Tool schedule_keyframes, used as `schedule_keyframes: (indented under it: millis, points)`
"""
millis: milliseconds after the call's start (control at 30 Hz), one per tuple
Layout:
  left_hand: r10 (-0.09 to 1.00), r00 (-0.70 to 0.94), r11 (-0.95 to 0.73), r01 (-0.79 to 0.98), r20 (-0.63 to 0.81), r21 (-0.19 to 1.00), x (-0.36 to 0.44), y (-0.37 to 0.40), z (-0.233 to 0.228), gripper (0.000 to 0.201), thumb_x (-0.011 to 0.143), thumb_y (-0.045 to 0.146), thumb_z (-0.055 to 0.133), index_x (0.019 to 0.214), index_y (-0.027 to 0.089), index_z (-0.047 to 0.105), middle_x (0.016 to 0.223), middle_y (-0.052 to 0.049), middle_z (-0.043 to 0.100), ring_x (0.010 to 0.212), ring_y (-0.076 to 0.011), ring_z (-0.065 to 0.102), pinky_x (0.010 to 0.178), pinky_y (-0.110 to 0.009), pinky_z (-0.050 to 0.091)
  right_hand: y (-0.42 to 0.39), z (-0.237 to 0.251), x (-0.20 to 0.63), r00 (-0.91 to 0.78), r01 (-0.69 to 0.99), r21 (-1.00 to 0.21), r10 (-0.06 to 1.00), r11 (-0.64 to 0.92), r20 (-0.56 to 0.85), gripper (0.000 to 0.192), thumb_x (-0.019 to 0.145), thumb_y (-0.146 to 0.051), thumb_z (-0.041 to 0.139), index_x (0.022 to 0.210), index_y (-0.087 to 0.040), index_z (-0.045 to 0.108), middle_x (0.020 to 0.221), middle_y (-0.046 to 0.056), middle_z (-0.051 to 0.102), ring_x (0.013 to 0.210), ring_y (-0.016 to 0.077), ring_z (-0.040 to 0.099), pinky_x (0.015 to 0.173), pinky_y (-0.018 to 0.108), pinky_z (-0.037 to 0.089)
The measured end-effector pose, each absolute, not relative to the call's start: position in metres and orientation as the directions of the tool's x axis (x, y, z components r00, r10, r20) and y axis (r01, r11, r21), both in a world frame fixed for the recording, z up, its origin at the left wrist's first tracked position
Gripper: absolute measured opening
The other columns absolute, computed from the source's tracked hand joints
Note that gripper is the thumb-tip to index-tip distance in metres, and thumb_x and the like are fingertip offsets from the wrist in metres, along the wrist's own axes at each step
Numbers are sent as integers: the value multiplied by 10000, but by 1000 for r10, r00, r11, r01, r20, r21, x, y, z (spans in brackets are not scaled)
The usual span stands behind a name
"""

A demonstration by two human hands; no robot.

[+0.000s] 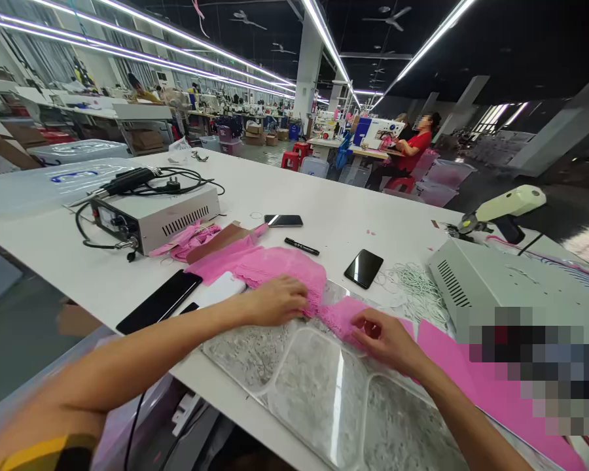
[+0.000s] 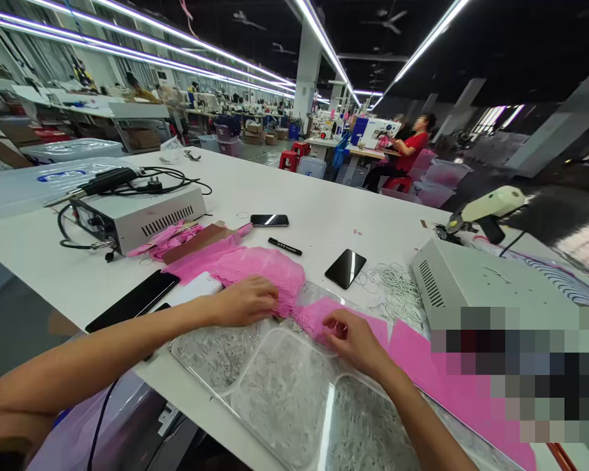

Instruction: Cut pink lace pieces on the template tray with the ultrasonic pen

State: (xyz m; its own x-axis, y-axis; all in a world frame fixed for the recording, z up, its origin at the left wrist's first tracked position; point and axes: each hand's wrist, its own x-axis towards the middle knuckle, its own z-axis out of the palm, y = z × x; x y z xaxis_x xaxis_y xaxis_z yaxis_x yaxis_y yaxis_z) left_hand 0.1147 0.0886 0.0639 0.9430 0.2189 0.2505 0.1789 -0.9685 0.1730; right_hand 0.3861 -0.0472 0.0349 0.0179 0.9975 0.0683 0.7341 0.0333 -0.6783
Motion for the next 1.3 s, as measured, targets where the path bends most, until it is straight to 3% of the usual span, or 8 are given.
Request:
schedule_keyframes:
  millis: [233,433,567,767,867,1000,1167,1300]
  points:
    - [159,982,-983,148,105,105,205,63,36,86,879,112,598,809,153,626,921,-64,648,895,-189,589,864,-351,461,-70,11,397,71,736,-677,996,-23,44,173,771,-380,565,753,-214,612,723,17,602,632,146,512,597,290,433]
    - [241,969,-956,225,64,187,216,82,46,282,969,348,579,1167,149,601,1153,-81,625,984,-187,635,854,-388,557,-65,14,402,104,709,-704,993,-41,47,287,831,-423,469,710,-203,608,658,8,594,611,146,523,574,278,418]
    - [252,966,-941,230,59,249,216,82,50,300,967,345,582,1196,151,591,1179,-88,619,1000,-195,635,858,-395,561,-67,18,393,133,742,-670,985,-22,114,273,813,-443,544,877,-203,655,843,39,665,722,169,592,639,295,465]
    - [229,965,-931,179,128,318,212,81,59,288,965,352,585,1166,146,599,1139,-79,629,971,-185,638,843,-386,560,-73,14,396,242,850,-521,935,-75,260,194,799,-229,480,896,-211,646,970,75,664,775,200,613,665,334,473]
    - [208,967,-922,145,146,358,201,84,68,166,978,270,541,976,133,636,1005,-57,644,905,-161,622,827,-339,535,-88,13,409,249,876,-476,919,-80,305,253,808,-183,425,915,-208,654,969,82,673,800,211,629,676,346,495]
    - [157,981,-906,96,117,413,178,82,75,260,939,111,439,737,157,597,910,-45,630,837,-137,587,803,-249,483,-122,12,408,163,894,-448,931,1,328,257,883,-242,428,956,-223,674,972,78,690,819,206,662,681,337,540]
    - [83,995,-895,52,50,443,145,71,70,202,892,86,484,767,178,613,923,-31,648,798,-138,596,743,-230,473,-161,4,379,-85,922,-293,871,252,483,277,916,-176,446,1020,-259,689,947,66,712,807,176,697,676,287,583]
    - [60,998,-907,43,28,418,119,58,62,150,850,85,559,781,192,639,937,-37,663,810,-156,613,730,-247,478,-177,3,353,-236,882,-269,857,387,458,362,883,-99,453,1104,-280,676,953,71,724,833,178,711,703,278,603]
